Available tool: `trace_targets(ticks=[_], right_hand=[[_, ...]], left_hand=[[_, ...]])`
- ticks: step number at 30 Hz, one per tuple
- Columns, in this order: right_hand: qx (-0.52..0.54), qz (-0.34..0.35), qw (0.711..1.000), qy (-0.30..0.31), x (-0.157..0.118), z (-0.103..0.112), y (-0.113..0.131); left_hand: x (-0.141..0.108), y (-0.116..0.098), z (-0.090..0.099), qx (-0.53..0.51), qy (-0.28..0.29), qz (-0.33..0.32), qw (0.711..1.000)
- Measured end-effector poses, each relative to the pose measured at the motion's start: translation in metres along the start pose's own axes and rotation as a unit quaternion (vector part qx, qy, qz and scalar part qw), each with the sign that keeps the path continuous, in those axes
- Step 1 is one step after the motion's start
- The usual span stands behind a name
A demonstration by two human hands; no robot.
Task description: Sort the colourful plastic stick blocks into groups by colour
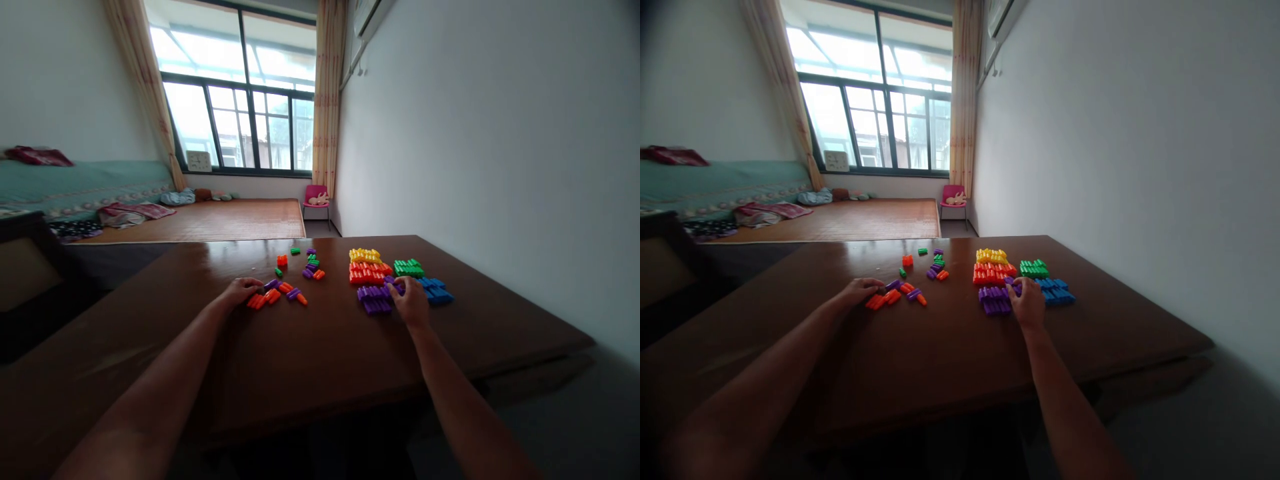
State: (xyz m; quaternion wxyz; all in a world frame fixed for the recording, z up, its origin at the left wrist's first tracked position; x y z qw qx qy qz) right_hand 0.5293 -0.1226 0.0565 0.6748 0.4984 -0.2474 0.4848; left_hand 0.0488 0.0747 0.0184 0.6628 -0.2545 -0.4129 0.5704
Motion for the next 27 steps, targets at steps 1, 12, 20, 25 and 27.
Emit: trace_targets(ticks=[1, 12, 20, 25, 27], right_hand=[[0.009, 0.003, 1.000, -0.005, -0.002, 0.003, 0.001], [-0.019, -0.053, 0.997, 0.052, -0.037, 0.012, -0.026], [-0.026, -0.137, 0.981, 0.138, -0.044, -0.001, -0.053], [-0.061, -0.124, 0.988, 0.067, -0.037, 0.019, -0.047], [-0.038, -0.091, 0.995, 0.010, -0.032, 0.028, -0.028]], left_hand=[[0.000, 0.002, 0.001, -0.005, 0.010, -0.005, 1.000], [-0.015, 0.001, 0.016, 0.022, -0.025, -0.090, 0.995], [-0.013, 0.006, 0.014, 0.019, -0.016, -0.106, 0.994], [-0.019, 0.002, 0.007, 0.048, -0.003, -0.125, 0.991], [-0.022, -0.002, 0.003, 0.055, 0.002, -0.146, 0.988]])
Point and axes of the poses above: each hand's wrist, its own x-axis towards the middle knuckle, its own z-axis out of the back of the hand, y = z × x, the point moved 8 cm from there along x, towards the middle knuckle, and after that the axes turned 15 degrees about -y, right-handed, at the moved point
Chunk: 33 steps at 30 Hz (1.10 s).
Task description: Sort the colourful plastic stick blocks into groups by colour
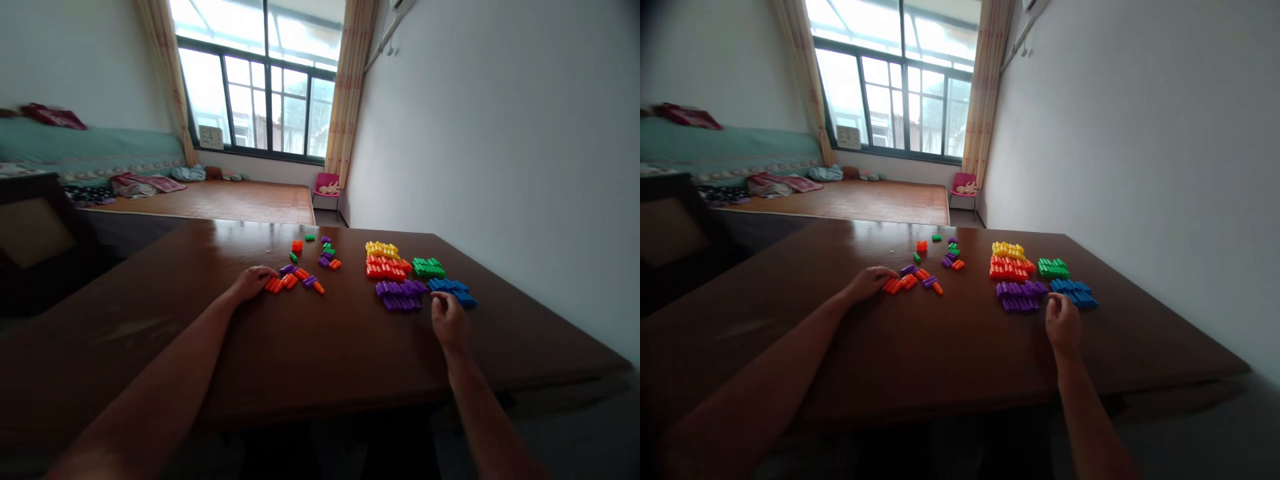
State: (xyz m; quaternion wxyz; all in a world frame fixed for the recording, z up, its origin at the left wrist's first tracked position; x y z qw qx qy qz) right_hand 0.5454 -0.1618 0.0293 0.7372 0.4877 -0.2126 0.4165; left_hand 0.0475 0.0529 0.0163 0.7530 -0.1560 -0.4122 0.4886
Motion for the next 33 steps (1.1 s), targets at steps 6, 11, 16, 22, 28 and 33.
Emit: trace_targets(ticks=[6, 11, 16, 22, 28, 33], right_hand=[[0.180, 0.180, 0.944, 0.209, -0.041, -0.052, 0.137], [0.201, 0.263, 0.887, 0.322, -0.073, -0.124, 0.236], [0.149, 0.264, 0.877, 0.373, -0.090, -0.180, 0.260], [0.202, 0.200, 0.908, 0.308, -0.085, -0.172, 0.253], [0.276, 0.125, 0.929, 0.213, -0.030, -0.102, 0.221], [0.210, -0.007, 0.975, 0.064, 0.024, -0.034, 0.074]], left_hand=[[-0.002, -0.012, -0.006, 0.000, 0.002, -0.068, 0.998], [-0.005, -0.013, -0.001, -0.017, -0.001, -0.042, 0.999], [-0.006, -0.012, 0.002, -0.015, 0.000, -0.029, 0.999], [-0.003, -0.004, -0.001, -0.017, 0.008, -0.023, 1.000], [-0.001, -0.002, 0.001, -0.014, 0.010, -0.018, 1.000], [0.001, -0.006, 0.002, 0.001, 0.012, -0.040, 0.999]])
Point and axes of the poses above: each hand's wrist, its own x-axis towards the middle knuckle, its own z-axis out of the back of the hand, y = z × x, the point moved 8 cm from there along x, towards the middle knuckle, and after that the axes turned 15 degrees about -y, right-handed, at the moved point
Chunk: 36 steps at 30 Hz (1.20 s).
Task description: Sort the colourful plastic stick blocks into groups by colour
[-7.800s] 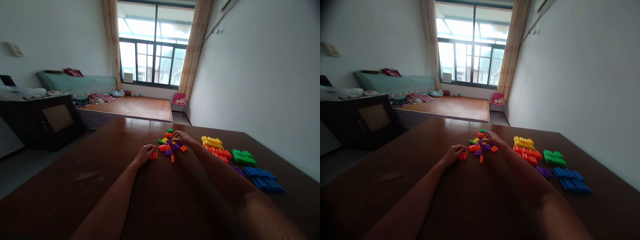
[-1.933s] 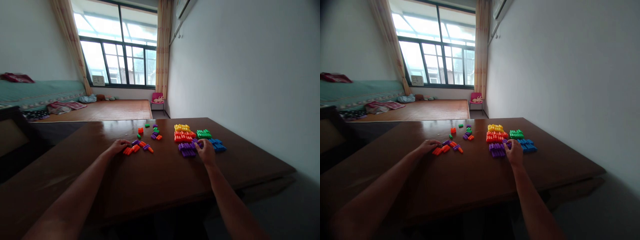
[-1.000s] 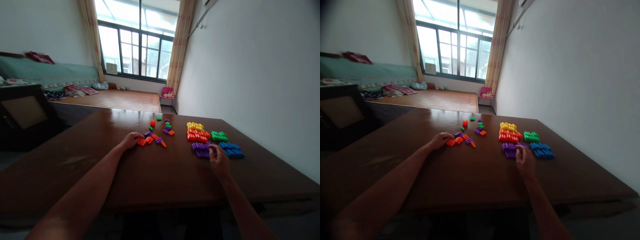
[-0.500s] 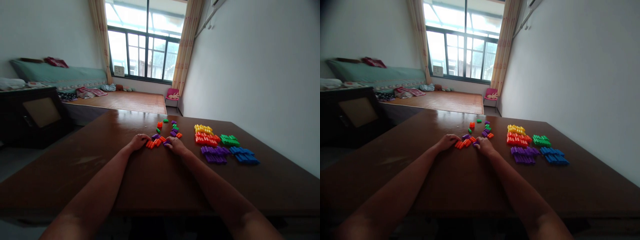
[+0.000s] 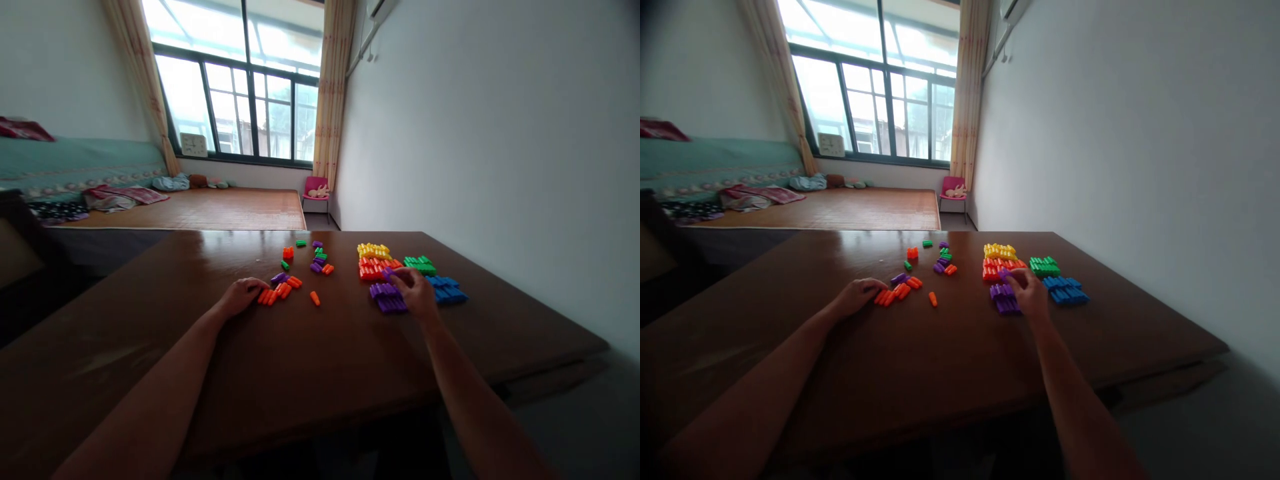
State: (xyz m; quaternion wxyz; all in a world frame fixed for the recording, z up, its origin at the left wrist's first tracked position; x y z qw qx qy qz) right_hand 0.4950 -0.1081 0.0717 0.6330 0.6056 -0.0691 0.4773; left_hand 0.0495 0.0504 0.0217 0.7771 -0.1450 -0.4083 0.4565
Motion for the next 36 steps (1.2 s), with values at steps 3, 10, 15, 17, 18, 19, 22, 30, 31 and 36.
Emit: trace_targets(ticks=[3, 10, 15, 17, 18, 19, 22, 30, 31, 36], right_hand=[[-0.120, -0.054, 0.989, -0.064, 0.006, 0.060, -0.078], [-0.285, -0.037, 0.958, 0.011, -0.010, 0.061, -0.107], [-0.324, -0.020, 0.946, 0.022, -0.012, 0.058, -0.088], [-0.307, 0.010, 0.951, -0.040, -0.009, 0.066, -0.074], [-0.287, 0.034, 0.955, -0.068, -0.009, 0.066, -0.063], [-0.259, 0.064, 0.961, -0.079, -0.009, 0.062, -0.049], [-0.155, 0.160, 0.975, 0.022, -0.021, 0.014, 0.001], [-0.113, 0.272, 0.908, 0.299, -0.050, -0.176, 0.080], [-0.136, 0.266, 0.906, 0.300, -0.043, -0.195, 0.077], [-0.205, 0.200, 0.910, 0.300, -0.009, -0.259, 0.054]], left_hand=[[0.001, 0.000, 0.000, 0.011, 0.001, -0.008, 1.000], [0.001, -0.001, 0.002, 0.030, 0.011, -0.007, 0.999], [0.000, -0.005, 0.001, 0.035, 0.014, -0.023, 0.999], [-0.001, -0.007, 0.001, 0.039, 0.010, -0.031, 0.999], [-0.001, -0.008, 0.000, 0.042, 0.007, -0.034, 0.999], [-0.002, -0.008, 0.000, 0.044, 0.006, -0.038, 0.998], [-0.003, -0.007, -0.002, 0.052, 0.002, -0.044, 0.998], [-0.006, -0.006, -0.004, 0.048, -0.002, -0.048, 0.998], [-0.006, -0.006, -0.004, 0.044, -0.001, -0.045, 0.998], [-0.006, -0.002, -0.002, 0.012, -0.006, -0.020, 1.000]])
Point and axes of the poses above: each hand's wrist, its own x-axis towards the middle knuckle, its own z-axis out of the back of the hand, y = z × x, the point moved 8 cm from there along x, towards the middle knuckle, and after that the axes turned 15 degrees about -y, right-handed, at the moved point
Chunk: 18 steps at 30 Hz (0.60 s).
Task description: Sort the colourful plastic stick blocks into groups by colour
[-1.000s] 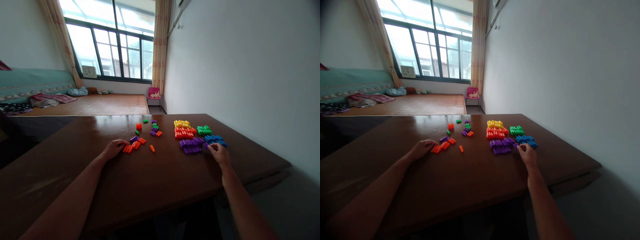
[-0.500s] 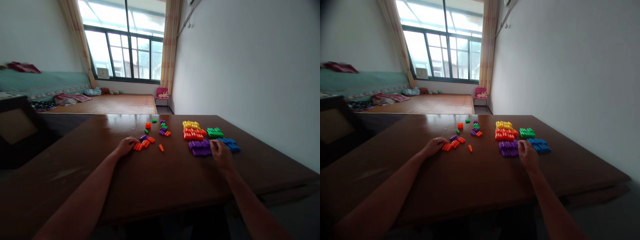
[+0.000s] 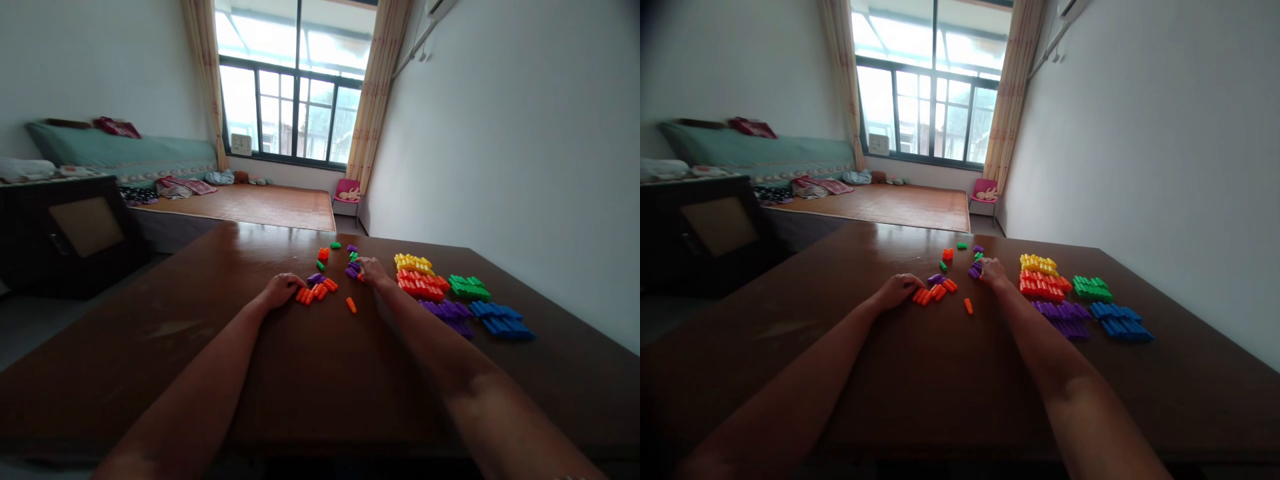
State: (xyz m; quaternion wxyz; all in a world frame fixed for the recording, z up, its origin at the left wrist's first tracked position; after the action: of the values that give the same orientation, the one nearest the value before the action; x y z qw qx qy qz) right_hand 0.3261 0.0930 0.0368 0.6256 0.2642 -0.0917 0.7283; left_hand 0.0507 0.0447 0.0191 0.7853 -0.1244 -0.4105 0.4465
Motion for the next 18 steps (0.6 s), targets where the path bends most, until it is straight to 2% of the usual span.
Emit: trace_targets(ticks=[5, 8, 10, 12, 15, 18], right_hand=[[0.013, 0.008, 1.000, 0.020, 0.007, -0.018, 0.008], [0.017, 0.009, 1.000, 0.024, 0.001, -0.015, 0.015], [0.019, 0.011, 1.000, 0.018, -0.005, -0.004, 0.019], [0.043, 0.009, 0.999, -0.015, -0.013, 0.018, 0.020], [0.133, -0.016, 0.987, -0.092, -0.037, 0.066, 0.008], [0.180, -0.069, 0.967, -0.166, -0.076, 0.117, -0.037]], left_hand=[[0.002, 0.007, 0.000, -0.025, -0.010, 0.028, 0.999], [0.002, 0.006, 0.000, -0.028, -0.007, 0.032, 0.999], [0.002, 0.005, 0.001, -0.028, -0.002, 0.035, 0.999], [0.001, 0.004, 0.001, -0.029, -0.002, 0.033, 0.999], [0.002, 0.003, 0.001, -0.024, -0.003, 0.025, 0.999], [0.003, 0.003, 0.000, -0.013, 0.000, 0.019, 1.000]])
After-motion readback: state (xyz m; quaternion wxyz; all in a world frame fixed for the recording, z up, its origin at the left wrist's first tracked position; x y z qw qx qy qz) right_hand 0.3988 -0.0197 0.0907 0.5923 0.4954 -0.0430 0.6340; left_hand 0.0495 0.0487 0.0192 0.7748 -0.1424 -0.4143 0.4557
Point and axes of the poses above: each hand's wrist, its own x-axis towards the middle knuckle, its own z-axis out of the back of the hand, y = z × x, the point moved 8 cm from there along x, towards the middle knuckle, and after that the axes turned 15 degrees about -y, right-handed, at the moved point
